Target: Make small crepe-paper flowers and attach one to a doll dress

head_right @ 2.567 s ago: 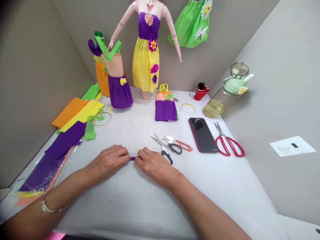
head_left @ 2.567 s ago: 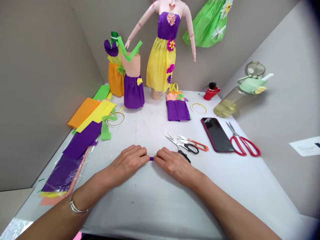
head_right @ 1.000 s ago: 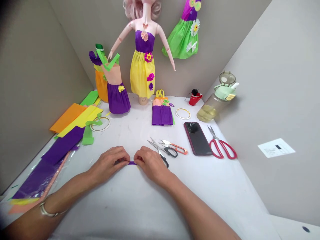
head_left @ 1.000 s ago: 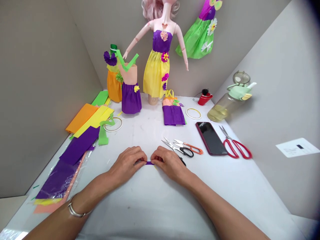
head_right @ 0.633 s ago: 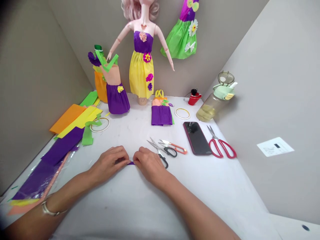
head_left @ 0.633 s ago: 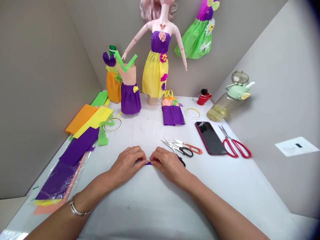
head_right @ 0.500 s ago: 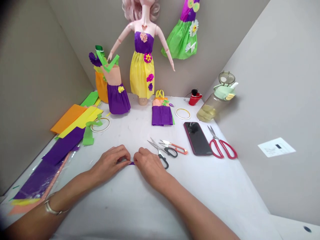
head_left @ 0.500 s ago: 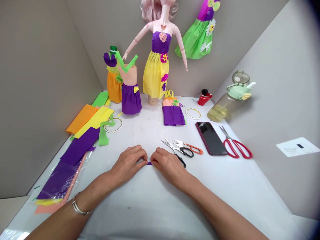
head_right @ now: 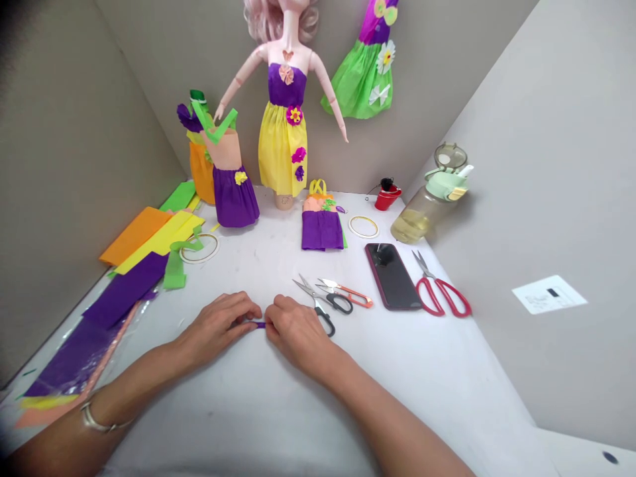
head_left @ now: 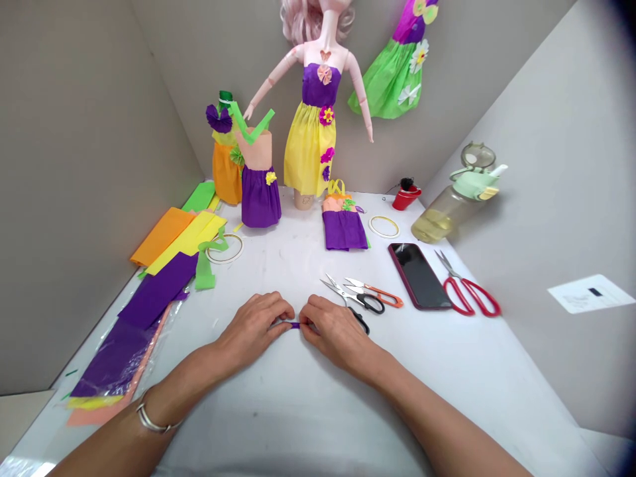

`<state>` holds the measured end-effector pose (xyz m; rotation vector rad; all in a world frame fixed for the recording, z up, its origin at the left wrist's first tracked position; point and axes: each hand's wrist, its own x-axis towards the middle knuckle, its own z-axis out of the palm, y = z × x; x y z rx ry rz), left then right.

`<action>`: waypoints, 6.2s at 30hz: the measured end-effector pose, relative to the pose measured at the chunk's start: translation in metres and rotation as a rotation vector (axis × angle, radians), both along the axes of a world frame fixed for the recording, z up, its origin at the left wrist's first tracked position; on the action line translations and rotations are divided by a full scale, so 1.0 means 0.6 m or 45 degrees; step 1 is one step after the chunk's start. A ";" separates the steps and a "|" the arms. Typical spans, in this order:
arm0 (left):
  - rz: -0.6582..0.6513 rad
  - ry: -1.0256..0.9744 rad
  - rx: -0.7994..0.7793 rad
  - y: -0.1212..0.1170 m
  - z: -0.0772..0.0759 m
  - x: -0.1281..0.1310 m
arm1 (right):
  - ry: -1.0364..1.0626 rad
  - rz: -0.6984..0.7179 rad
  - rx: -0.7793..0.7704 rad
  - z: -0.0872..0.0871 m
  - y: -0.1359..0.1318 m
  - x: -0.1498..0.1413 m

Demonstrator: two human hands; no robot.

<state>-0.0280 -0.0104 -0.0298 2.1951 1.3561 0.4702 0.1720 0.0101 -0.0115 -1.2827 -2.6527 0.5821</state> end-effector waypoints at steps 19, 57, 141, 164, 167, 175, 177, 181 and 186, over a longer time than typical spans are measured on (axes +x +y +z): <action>-0.067 -0.049 0.005 0.001 0.001 -0.005 | 0.038 0.103 0.121 0.001 -0.003 0.009; -0.154 0.129 0.591 -0.010 0.010 -0.003 | 0.046 0.252 0.573 -0.027 -0.005 0.010; 0.411 -1.347 -0.519 0.039 0.122 0.027 | 1.538 -0.550 -1.103 0.111 0.052 -0.013; 0.477 -1.638 -0.556 0.153 0.146 0.072 | 1.199 -0.360 -0.380 0.149 0.157 0.001; 0.396 -1.533 -0.601 0.159 0.135 0.075 | 1.156 -0.338 -0.348 0.156 0.162 0.006; 0.188 -1.455 -0.631 0.163 0.113 0.075 | 1.255 -0.338 -0.562 0.154 0.163 0.003; 0.166 -1.455 -0.641 0.160 0.119 0.074 | 1.329 -0.332 -0.655 0.154 0.163 0.004; 0.153 -1.524 -0.684 0.153 0.130 0.075 | 1.428 -0.343 -0.744 0.148 0.160 0.002; 0.186 -1.656 -0.862 0.149 0.131 0.079 | 1.410 -0.397 -0.714 0.141 0.161 0.001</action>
